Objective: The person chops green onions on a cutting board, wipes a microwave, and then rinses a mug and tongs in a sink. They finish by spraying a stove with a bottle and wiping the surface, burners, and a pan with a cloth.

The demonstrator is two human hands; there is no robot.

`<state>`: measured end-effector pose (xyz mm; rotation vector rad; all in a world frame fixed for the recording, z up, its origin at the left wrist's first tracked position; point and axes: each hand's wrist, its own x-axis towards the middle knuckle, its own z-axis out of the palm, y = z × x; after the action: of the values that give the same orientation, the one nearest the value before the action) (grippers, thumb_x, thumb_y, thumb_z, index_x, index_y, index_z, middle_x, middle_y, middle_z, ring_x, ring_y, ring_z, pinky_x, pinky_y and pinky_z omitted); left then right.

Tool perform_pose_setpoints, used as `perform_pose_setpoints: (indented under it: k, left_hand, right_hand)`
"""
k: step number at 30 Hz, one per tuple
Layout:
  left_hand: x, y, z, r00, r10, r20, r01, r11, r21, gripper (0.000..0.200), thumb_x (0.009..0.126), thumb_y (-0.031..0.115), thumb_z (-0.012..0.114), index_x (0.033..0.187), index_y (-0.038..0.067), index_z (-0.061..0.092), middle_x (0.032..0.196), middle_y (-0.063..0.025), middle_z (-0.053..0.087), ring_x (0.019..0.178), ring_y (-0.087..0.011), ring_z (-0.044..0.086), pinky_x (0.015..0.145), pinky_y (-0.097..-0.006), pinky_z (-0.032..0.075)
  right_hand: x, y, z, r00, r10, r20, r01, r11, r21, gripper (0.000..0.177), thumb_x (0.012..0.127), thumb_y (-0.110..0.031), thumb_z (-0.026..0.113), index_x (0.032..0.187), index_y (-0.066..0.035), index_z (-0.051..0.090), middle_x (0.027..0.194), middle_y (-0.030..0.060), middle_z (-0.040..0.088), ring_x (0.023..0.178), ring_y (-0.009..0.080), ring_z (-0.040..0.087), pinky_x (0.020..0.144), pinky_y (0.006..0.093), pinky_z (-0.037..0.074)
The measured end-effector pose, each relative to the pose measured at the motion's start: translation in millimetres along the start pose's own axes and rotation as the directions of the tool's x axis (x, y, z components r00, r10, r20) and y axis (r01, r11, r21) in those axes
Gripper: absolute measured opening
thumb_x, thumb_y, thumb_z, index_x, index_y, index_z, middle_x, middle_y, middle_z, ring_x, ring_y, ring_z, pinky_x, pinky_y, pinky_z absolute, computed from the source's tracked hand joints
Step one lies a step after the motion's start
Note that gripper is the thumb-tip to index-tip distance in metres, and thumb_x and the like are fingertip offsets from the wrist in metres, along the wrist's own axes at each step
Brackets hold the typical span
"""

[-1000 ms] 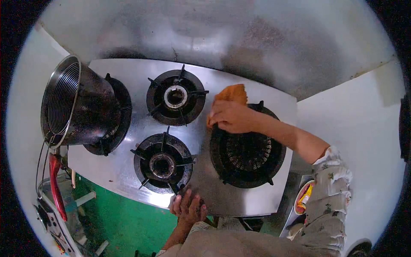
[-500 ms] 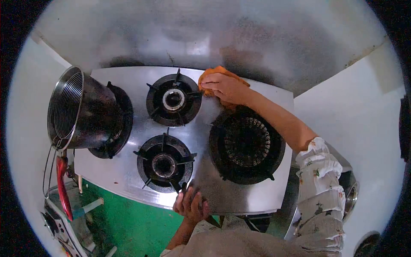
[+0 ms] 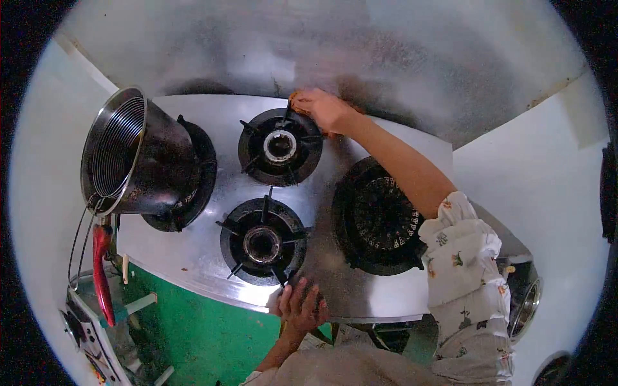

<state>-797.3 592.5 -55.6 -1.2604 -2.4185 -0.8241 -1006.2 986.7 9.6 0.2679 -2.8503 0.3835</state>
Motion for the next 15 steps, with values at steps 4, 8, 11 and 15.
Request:
perform_pose_setpoints:
  k: [4, 8, 11, 15]
  left_hand:
    - [2, 2, 2, 0.999, -0.002, -0.032, 0.003, 0.999, 0.032, 0.036, 0.081, 0.037, 0.056, 0.111, 0.018, 0.058, 0.125, -0.0062, 0.053, 0.122, -0.0292, 0.037, 0.103, -0.0411, 0.021]
    - [1, -1, 1, 1.0, 0.027, -0.009, -0.027, 0.999, 0.023, 0.037, 0.08, 0.038, 0.056, 0.111, 0.018, 0.058, 0.126, -0.0055, 0.053, 0.122, -0.0285, 0.037, 0.104, -0.0405, 0.02]
    - [1, -1, 0, 0.999, 0.038, -0.017, -0.037, 0.999, 0.037, 0.037, 0.08, 0.038, 0.057, 0.112, 0.019, 0.058, 0.127, -0.0045, 0.052, 0.123, -0.0283, 0.036, 0.103, -0.0402, 0.021]
    - [7, 1, -9, 0.996, 0.031, 0.086, -0.041, 0.993, 0.108, 0.039, 0.079, 0.039, 0.057, 0.113, 0.02, 0.059, 0.128, -0.0033, 0.051, 0.123, -0.0273, 0.036, 0.101, -0.0391, 0.023]
  right_hand:
    - [-37, 5, -18, 0.978, -0.187, -0.091, 0.194, 0.978, 0.076, 0.046, 0.066, 0.008, 0.054, 0.11, -0.007, 0.061, 0.118, 0.0091, 0.054, 0.107, 0.0306, 0.05, 0.094, 0.0398, 0.04]
    - [-88, -11, -39, 0.977, -0.213, 0.013, 0.213, 0.977, -0.011, 0.044, 0.066, 0.007, 0.054, 0.106, -0.009, 0.064, 0.115, 0.0081, 0.055, 0.104, 0.0297, 0.05, 0.092, 0.0399, 0.041]
    - [-115, -24, -40, 0.98, -0.07, 0.186, 0.067, 0.998, 0.021, 0.043, 0.065, 0.008, 0.053, 0.103, -0.009, 0.066, 0.115, 0.007, 0.055, 0.105, 0.0295, 0.049, 0.092, 0.0393, 0.041]
    - [-99, -19, -35, 0.996, -0.053, 0.074, 0.054, 0.999, -0.009, 0.05, 0.066, 0.008, 0.051, 0.111, -0.011, 0.062, 0.115, 0.0065, 0.055, 0.104, 0.0296, 0.05, 0.092, 0.039, 0.041]
